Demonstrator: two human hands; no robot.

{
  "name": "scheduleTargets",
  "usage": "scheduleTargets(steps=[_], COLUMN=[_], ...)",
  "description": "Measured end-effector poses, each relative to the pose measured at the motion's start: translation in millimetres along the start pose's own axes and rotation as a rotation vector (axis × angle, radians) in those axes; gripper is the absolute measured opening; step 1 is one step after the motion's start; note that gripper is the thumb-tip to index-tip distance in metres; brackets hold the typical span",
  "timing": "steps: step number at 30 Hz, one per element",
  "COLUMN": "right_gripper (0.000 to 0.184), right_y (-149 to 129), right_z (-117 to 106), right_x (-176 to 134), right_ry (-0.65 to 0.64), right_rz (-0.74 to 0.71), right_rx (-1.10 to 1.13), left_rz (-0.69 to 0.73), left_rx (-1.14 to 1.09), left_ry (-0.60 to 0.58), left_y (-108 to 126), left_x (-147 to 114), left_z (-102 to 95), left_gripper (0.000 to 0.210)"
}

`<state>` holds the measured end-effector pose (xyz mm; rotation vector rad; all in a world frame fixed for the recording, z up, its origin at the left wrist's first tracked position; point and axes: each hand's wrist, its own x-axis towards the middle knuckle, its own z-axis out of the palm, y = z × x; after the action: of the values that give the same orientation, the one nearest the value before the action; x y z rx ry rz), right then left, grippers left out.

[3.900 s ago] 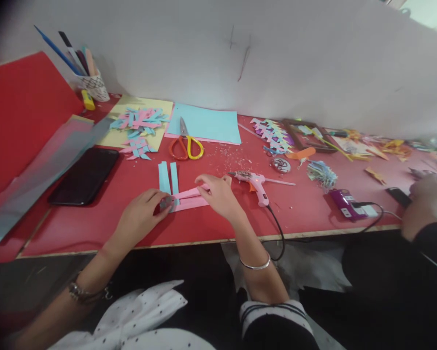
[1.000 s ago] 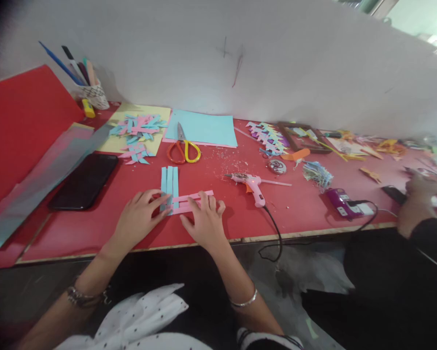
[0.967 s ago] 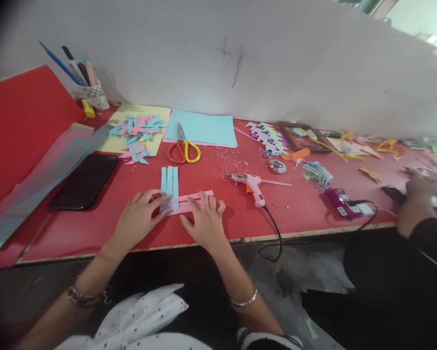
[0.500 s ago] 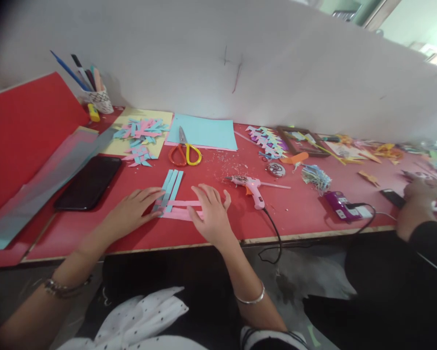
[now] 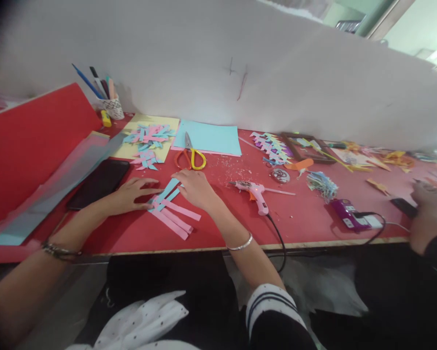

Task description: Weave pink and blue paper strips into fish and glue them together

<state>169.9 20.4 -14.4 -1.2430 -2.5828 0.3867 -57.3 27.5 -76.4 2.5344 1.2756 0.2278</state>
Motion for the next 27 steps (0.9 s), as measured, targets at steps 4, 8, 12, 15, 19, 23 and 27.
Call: scheduleTargets(steps=[4, 8, 12, 15, 19, 23, 27], right_gripper=[0.035, 0.03, 0.022, 0.019, 0.018, 0.017, 0.015], right_y=[-3.8, -0.4, 7.7, 10.8, 10.0, 5.5, 2.2], right_z=[15.0, 21.3, 21.5, 17.7, 4.9, -11.0, -20.2], right_x=[22.1, 30.0, 36.2, 38.8, 35.9, 29.6, 25.2], right_ry=[-0.142, -0.199, -0.214, -0.231, -0.209, -0.133, -0.09], right_rz=[-0.003, 0.01, 0.014, -0.007, -0.043, -0.015, 0.01], right_rx=[-0.172, -0.251, -0.259, -0.245, -0.178, -0.062, -0.034], left_rz=[0.004, -0.038, -0.097, -0.131, -0.197, -0.306, -0.323], left_rx=[-0.029, -0.085, -0.093, -0.145, -0.236, -0.272, -0.272], left_ry=[0.035, 0.08, 0.093, 0.133, 0.192, 0.267, 0.272], left_y=[2.8, 12.3, 24.0, 31.1, 36.1, 39.8, 46.6], left_x=[1.0, -5.3, -9.1, -8.8, -6.2, -2.5, 1.6], left_z=[-2.9, -0.7, 3.5, 6.3, 8.8, 8.5, 8.2], left_gripper=[0.059, 0.06, 0.054, 0.042, 0.036, 0.038, 0.035])
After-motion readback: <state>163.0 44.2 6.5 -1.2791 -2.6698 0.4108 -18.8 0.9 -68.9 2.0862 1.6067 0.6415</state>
